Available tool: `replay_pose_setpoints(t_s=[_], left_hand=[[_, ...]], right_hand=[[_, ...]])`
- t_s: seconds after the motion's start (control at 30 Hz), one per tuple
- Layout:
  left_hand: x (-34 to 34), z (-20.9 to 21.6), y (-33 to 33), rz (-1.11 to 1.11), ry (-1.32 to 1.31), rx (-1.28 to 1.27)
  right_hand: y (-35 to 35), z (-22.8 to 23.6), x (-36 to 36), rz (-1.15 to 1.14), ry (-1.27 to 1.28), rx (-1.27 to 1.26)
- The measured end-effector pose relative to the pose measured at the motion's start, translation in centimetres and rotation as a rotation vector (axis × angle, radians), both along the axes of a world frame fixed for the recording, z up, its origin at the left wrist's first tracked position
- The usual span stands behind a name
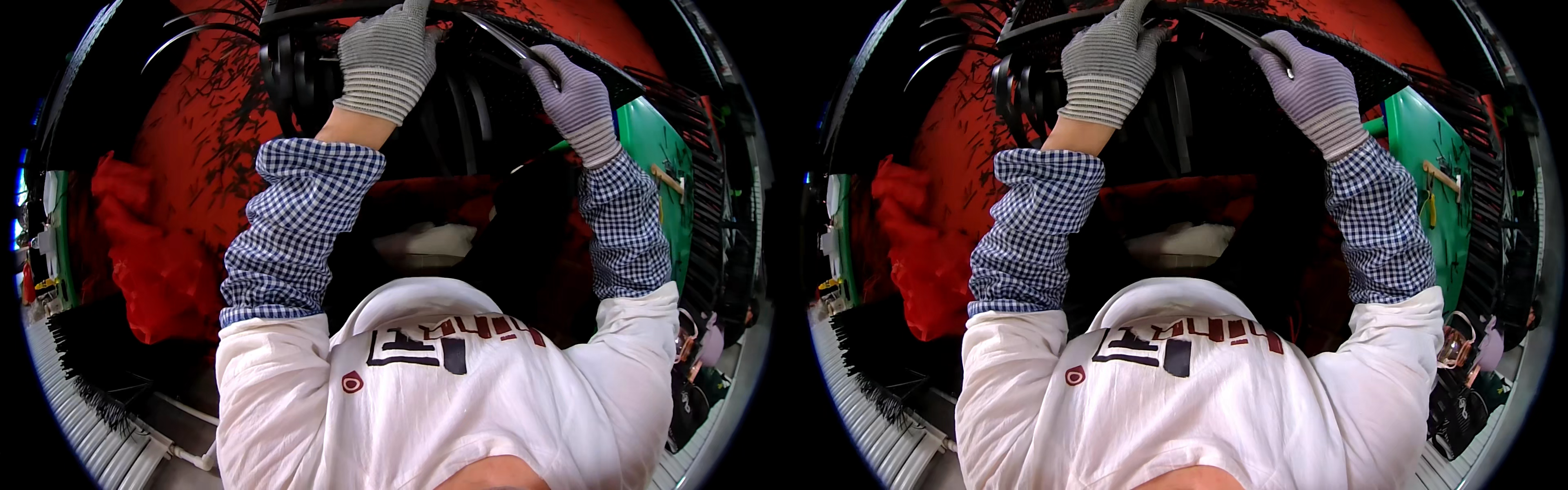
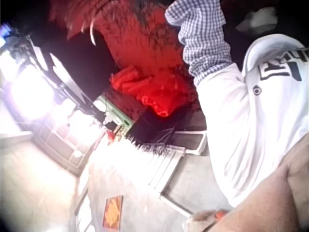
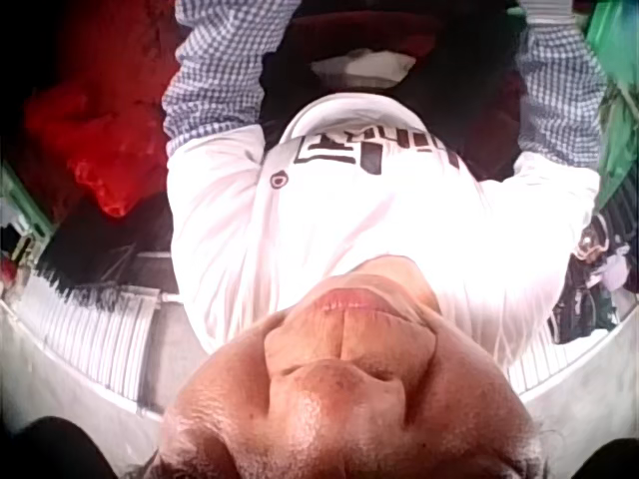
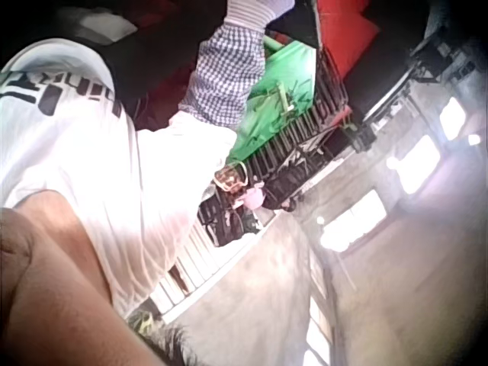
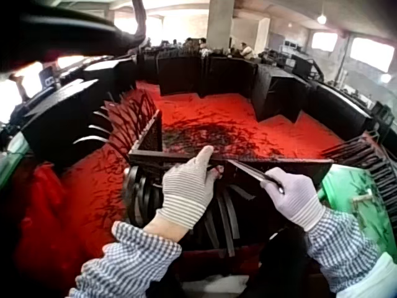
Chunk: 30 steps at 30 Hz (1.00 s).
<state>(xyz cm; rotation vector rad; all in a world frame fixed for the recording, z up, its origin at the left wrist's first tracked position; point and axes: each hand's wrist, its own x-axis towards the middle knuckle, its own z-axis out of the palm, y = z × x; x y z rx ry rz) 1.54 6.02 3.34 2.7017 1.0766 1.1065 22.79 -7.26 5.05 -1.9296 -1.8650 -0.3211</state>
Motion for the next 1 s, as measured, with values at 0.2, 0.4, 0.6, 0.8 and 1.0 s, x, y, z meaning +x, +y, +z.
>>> replay_pose_setpoints(t_s=[0.2, 0.4, 0.6, 0.8, 1.0], left_hand=[[-1.9, 1.9, -0.1, 0.075, -0.086, 0.042], [0.2, 3.0, 0.9, 0.003, 0.056, 0.089], [-0.1, 5.0, 0.4, 0.006, 0.341, -0.236], [0.8, 6.2, -0.6, 0.034, 0.382, -0.323], [1.7, 4.9, -1.0, 0.086, 0.379, -0.227]], right_hand=[[-0.3, -2.1, -0.2, -0.055, 0.068, -0.019], [-1.7, -3.1, 1.6, -0.018, 0.018, 0.044], [-1.8, -2.4, 0.2, -0.011, -0.007, 0.073], [-2.2, -2.6, -0.1, -0.053, -0.077, 0.117], [-2.5, -2.7, -1.0, -0.1, -0.102, 0.111]])
